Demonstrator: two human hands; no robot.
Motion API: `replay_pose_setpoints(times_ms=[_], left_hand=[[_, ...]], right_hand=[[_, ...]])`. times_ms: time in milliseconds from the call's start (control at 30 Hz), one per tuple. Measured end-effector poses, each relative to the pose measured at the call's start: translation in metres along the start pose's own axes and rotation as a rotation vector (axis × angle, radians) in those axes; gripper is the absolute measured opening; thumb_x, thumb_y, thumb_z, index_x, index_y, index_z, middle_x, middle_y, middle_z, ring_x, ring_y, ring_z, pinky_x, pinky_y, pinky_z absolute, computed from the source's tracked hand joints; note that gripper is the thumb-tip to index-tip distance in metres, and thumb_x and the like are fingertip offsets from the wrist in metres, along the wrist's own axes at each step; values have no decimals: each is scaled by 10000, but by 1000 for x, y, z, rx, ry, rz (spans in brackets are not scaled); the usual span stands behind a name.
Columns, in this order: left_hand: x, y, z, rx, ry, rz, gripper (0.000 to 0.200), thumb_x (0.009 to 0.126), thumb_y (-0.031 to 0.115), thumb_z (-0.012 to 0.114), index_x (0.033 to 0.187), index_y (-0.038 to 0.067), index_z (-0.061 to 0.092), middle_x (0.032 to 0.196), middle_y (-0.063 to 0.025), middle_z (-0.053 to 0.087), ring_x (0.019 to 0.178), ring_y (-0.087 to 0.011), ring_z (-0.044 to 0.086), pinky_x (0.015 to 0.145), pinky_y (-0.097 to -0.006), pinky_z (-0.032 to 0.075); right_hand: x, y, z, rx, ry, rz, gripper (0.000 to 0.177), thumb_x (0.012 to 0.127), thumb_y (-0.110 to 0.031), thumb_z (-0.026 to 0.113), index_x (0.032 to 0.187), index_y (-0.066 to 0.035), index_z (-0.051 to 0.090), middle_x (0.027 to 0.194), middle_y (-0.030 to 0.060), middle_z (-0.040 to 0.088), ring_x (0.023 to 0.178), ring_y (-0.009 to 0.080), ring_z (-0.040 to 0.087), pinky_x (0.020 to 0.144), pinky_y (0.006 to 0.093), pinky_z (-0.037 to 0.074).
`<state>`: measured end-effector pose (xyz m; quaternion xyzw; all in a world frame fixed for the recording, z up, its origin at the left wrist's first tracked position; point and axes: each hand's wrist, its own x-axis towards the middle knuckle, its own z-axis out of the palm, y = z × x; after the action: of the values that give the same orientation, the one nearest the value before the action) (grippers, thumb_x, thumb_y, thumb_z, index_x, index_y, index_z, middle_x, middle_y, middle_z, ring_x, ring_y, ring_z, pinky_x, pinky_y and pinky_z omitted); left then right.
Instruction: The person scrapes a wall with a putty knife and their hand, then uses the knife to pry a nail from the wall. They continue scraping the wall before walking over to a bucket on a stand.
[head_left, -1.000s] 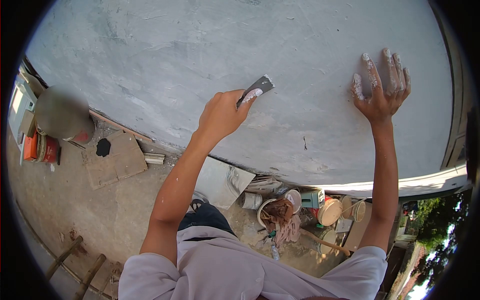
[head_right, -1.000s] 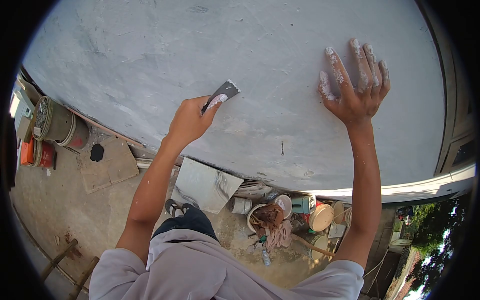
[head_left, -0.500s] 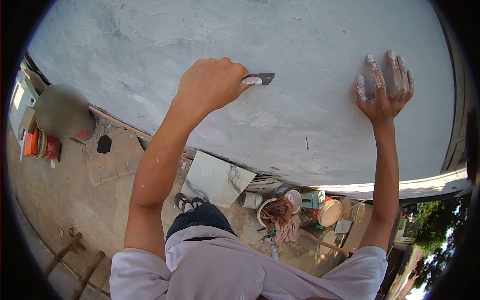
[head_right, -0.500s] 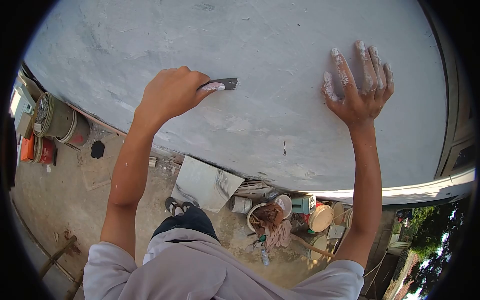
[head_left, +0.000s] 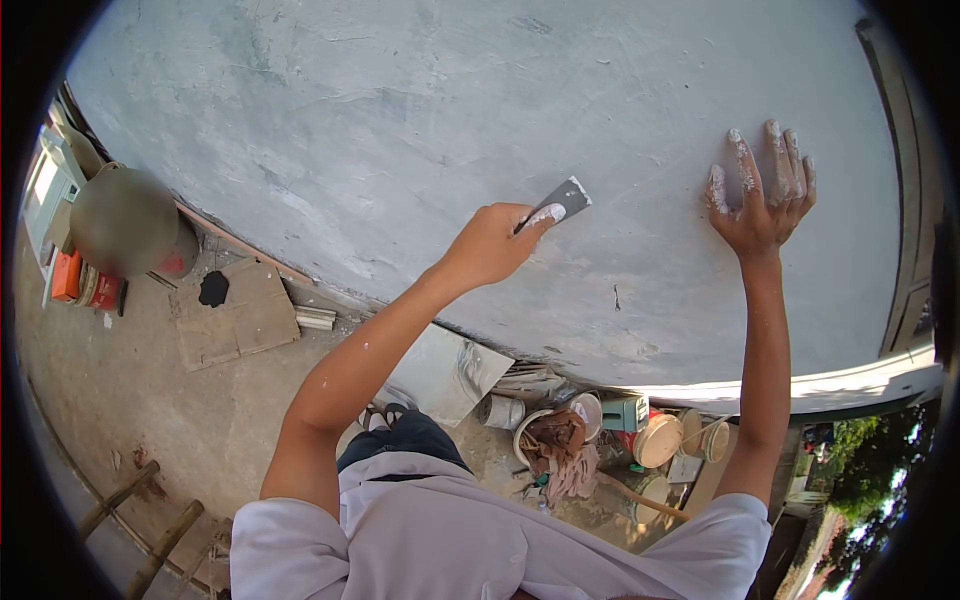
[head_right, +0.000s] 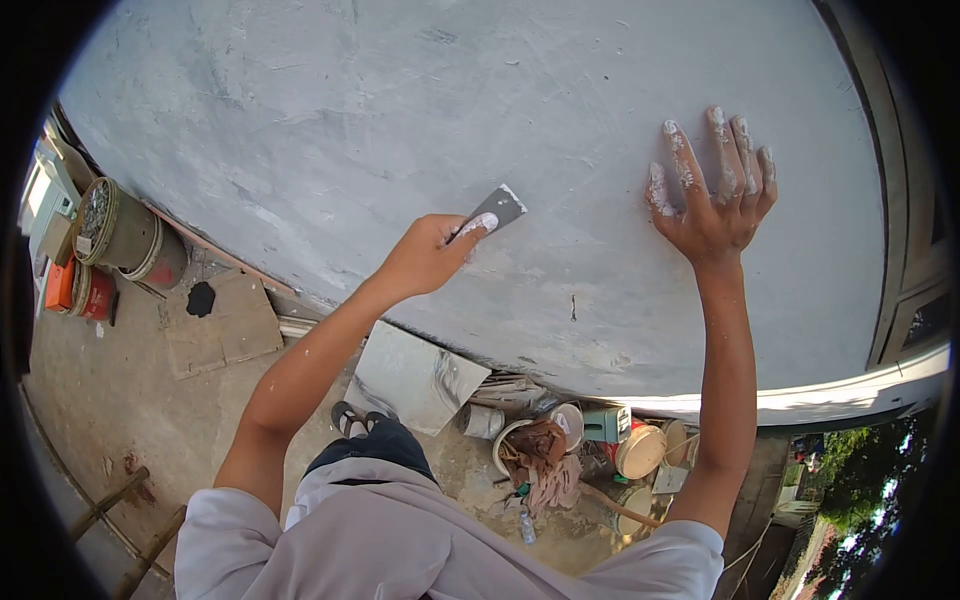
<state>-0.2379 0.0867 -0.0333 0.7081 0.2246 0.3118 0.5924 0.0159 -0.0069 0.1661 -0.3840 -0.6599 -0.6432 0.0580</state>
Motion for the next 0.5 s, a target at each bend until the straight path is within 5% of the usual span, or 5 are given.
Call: replay_pose_setpoints(times_ms=[200, 400, 500], left_hand=[[-39, -33, 63, -161, 101, -44, 300, 994, 221, 539, 797, -1, 585, 622, 14, 499, 574, -56, 422, 519, -253, 346], [-31, -34, 42, -83, 325, -18, 244, 974, 174, 532, 838, -20, 591, 566, -81, 498, 495, -131, 413, 480, -316, 332], [-27, -21, 37, 27, 281, 11, 261, 984, 189, 527, 823, -8, 585, 599, -20, 496, 553, -73, 415, 504, -270, 344]], right_hand=[[-6, 4, 4, 28, 14, 30, 396, 779, -371, 706, 1166, -322, 636, 1366, -8, 525, 1314, 175, 425, 1147, 402, 268], [-5, 3, 6, 31, 34, 56, 382, 774, -391, 708, 1149, -354, 649, 1358, -33, 536, 1300, 163, 439, 1148, 397, 272], [-6, 3, 7, 42, 41, 58, 383, 775, -393, 710, 1151, -357, 651, 1357, -34, 538, 1300, 164, 439, 1151, 398, 270]])
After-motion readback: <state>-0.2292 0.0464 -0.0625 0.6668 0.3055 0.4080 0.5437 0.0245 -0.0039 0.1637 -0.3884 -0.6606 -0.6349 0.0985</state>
